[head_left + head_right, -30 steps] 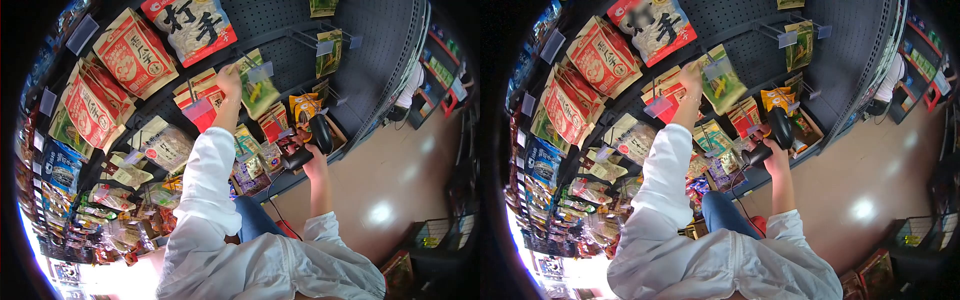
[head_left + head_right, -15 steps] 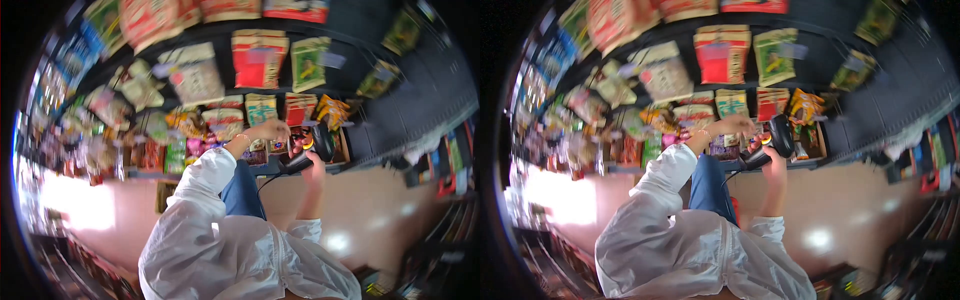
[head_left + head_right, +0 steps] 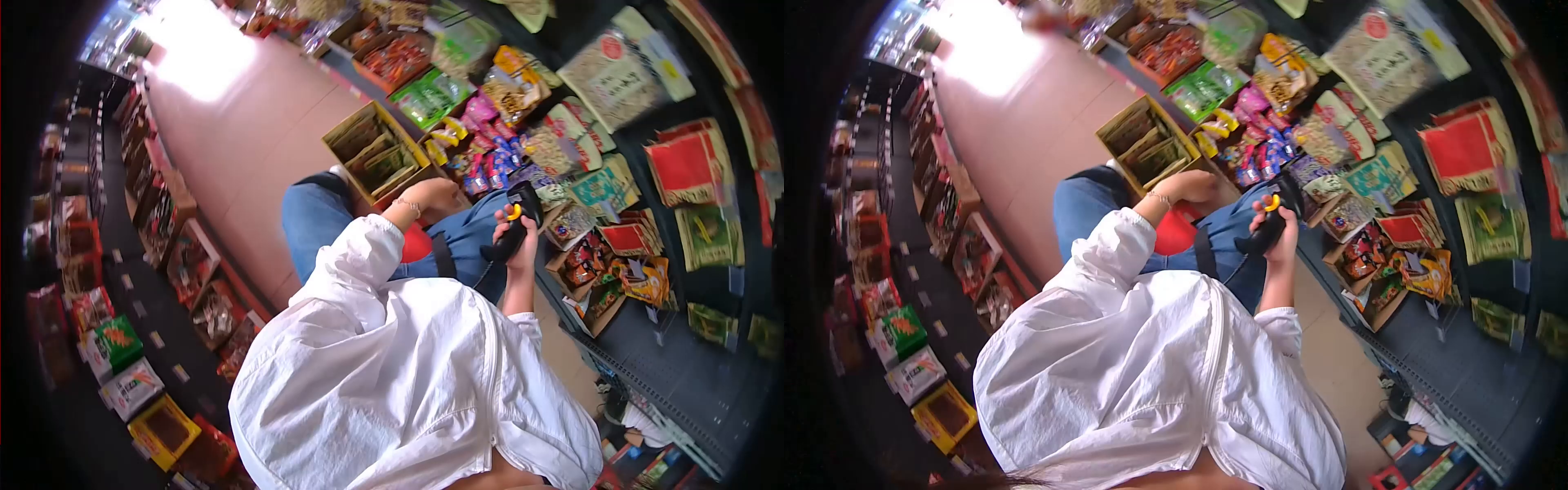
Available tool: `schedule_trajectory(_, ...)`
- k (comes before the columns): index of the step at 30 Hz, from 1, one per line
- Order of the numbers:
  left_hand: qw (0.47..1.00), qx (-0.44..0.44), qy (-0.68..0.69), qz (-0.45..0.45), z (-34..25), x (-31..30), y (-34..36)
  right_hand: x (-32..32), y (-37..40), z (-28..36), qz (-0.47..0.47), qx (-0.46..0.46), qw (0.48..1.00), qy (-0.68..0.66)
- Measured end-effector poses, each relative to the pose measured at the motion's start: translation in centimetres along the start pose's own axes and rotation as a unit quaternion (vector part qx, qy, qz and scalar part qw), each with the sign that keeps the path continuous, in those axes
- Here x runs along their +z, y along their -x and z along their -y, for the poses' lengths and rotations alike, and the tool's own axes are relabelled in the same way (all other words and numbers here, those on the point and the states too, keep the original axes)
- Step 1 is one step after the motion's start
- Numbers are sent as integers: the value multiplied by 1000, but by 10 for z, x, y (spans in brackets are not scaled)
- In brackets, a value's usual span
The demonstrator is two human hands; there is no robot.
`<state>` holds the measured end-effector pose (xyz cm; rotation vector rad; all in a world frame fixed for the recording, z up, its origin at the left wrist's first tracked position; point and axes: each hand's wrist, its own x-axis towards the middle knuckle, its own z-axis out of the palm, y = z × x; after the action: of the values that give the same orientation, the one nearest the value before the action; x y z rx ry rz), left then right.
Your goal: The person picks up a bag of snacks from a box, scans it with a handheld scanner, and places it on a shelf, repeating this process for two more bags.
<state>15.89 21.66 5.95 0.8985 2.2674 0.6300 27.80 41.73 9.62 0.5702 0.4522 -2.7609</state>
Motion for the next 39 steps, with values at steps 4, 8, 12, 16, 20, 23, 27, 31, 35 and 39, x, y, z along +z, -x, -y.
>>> schedule_trajectory(4,994,-102,40,8,44,9,26,-33,-13,-20,15,-4,995,-99)
schedule_trajectory(8,978,-185,100,11,99,56,21,-34,-15,-20,88,-18,983,-157)
schedule_trajectory(12,957,-268,114,-12,130,100,23,-34,-11,-23,79,-41,985,-151)
schedule_trajectory(16,939,-318,124,-29,136,103,19,-32,-10,-21,61,-53,987,-141)
schedule_trajectory(20,914,-374,148,-45,122,89,24,-30,-14,-21,53,-48,987,-144)
schedule_trajectory(23,904,-389,172,-47,126,87,23,-26,-17,-21,40,-36,988,-144)
schedule_trajectory(27,892,-405,198,-41,130,85,21,-22,-24,-21,23,-19,988,-152)
schedule_trajectory(31,892,-427,143,24,149,88,-3,-19,-27,-21,4,-11,988,-154)
schedule_trajectory(35,880,-434,-8,-195,188,69,-20,-17,-29,-20,-7,-9,988,-155)
schedule_trajectory(39,856,-303,153,-390,261,21,-32,-18,-31,-18,-10,-11,988,-156)
